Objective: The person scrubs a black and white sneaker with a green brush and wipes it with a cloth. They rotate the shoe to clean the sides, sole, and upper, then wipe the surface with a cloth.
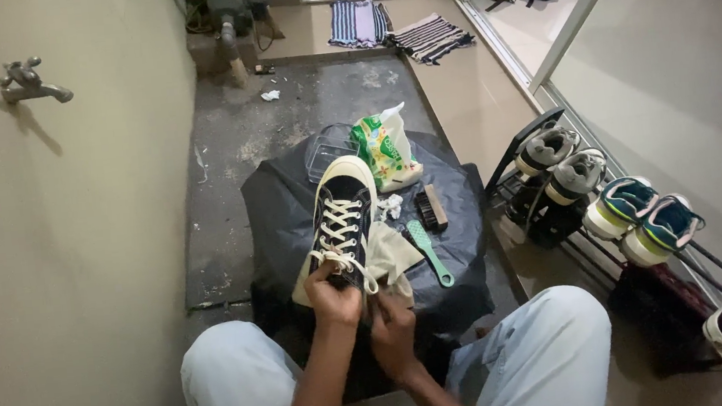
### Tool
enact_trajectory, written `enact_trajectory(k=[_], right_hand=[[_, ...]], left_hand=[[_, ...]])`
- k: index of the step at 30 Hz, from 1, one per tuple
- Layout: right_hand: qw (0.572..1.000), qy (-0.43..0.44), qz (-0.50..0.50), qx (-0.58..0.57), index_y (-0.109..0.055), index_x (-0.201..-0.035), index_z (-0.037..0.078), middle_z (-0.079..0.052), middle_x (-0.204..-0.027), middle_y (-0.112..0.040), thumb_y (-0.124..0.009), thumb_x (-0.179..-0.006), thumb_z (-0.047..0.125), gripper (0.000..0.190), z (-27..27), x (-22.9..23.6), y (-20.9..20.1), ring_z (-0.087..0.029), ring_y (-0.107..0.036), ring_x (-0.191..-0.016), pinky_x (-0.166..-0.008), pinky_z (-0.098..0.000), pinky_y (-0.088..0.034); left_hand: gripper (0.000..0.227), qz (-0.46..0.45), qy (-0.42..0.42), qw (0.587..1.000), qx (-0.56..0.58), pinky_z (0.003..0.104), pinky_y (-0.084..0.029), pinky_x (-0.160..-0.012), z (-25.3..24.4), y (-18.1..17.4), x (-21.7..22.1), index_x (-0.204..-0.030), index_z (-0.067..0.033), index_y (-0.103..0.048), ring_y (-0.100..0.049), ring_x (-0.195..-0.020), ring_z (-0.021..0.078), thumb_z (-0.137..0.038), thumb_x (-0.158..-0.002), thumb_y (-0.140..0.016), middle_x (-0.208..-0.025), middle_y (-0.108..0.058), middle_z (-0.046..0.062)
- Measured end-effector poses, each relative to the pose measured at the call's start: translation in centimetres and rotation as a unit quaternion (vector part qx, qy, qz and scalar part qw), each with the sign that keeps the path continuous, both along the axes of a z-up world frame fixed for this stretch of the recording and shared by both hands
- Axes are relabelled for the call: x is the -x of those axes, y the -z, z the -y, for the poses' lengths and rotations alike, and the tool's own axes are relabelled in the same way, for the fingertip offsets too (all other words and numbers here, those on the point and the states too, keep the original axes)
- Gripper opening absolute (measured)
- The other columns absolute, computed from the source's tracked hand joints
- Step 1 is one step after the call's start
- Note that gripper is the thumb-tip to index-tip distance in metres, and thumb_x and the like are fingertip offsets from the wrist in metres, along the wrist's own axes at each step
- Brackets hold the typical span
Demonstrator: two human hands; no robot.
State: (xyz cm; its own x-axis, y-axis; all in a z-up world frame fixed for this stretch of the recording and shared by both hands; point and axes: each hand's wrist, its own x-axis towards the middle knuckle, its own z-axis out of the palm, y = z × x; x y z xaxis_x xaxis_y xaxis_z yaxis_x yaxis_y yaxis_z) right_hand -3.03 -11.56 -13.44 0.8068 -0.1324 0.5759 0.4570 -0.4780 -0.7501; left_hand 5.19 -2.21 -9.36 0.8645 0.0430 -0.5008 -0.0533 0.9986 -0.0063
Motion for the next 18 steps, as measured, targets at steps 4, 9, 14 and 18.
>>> enact_trajectory(k=[4, 9, 14, 18], right_hand=[[0.998, 0.012, -0.044, -0.038, -0.075, -0.107, 0.000, -0.010, -0.086, -0.077, -0.056, -0.088, 0.000, 0.026, 0.0, 0.5, 0.6, -0.015, -0.066, -0.073, -0.066, -0.0329, -0.051], [0.996, 0.030, -0.069, -0.051, -0.073, -0.121, 0.000, -0.015, -0.111, -0.078, -0.058, -0.095, 0.006, 0.030, 0.4, 0.4, -0.4, -0.023, -0.076, -0.096, -0.078, -0.0333, -0.061], [0.990, 0.067, -0.103, -0.062, -0.073, -0.122, 0.003, -0.013, -0.119, -0.077, -0.058, -0.096, 0.005, 0.031, 2.7, -0.6, -0.8, -0.023, -0.075, -0.106, -0.093, -0.0337, -0.058], [0.964, 0.154, -0.182, -0.117, -0.076, -0.117, 0.002, -0.025, -0.110, -0.075, -0.069, -0.095, 0.012, 0.025, 4.3, -3.0, -3.7, -0.042, -0.070, -0.107, -0.092, -0.0489, -0.055]], left_hand=[[0.060, 0.027, -0.030, 0.999, -0.031, 0.050, -0.042, -0.118, 0.3, 1.0, -0.2, -0.133, 0.0043, -0.060, -0.056, -0.127, 0.0393, 0.006, -0.073, -0.052, -0.134, -0.063, 0.020], [0.053, -0.014, -0.045, 0.999, 0.016, 0.050, -0.042, -0.118, 0.5, 4.5, -1.4, -0.132, 0.0036, -0.060, -0.057, -0.126, 0.0395, 0.002, -0.081, -0.050, -0.133, -0.063, 0.022], [0.053, -0.034, -0.066, 0.997, 0.016, 0.049, -0.045, -0.114, 0.3, 6.6, -2.3, -0.134, -0.0014, -0.062, -0.059, -0.124, 0.0363, 0.001, -0.082, -0.054, -0.134, -0.064, 0.019], [0.019, -0.083, -0.062, 0.994, -0.045, 0.034, -0.055, -0.091, 0.1, 2.1, -0.9, -0.108, 0.0013, -0.067, -0.068, -0.097, 0.0252, 0.000, -0.089, -0.067, -0.101, -0.069, 0.016]])
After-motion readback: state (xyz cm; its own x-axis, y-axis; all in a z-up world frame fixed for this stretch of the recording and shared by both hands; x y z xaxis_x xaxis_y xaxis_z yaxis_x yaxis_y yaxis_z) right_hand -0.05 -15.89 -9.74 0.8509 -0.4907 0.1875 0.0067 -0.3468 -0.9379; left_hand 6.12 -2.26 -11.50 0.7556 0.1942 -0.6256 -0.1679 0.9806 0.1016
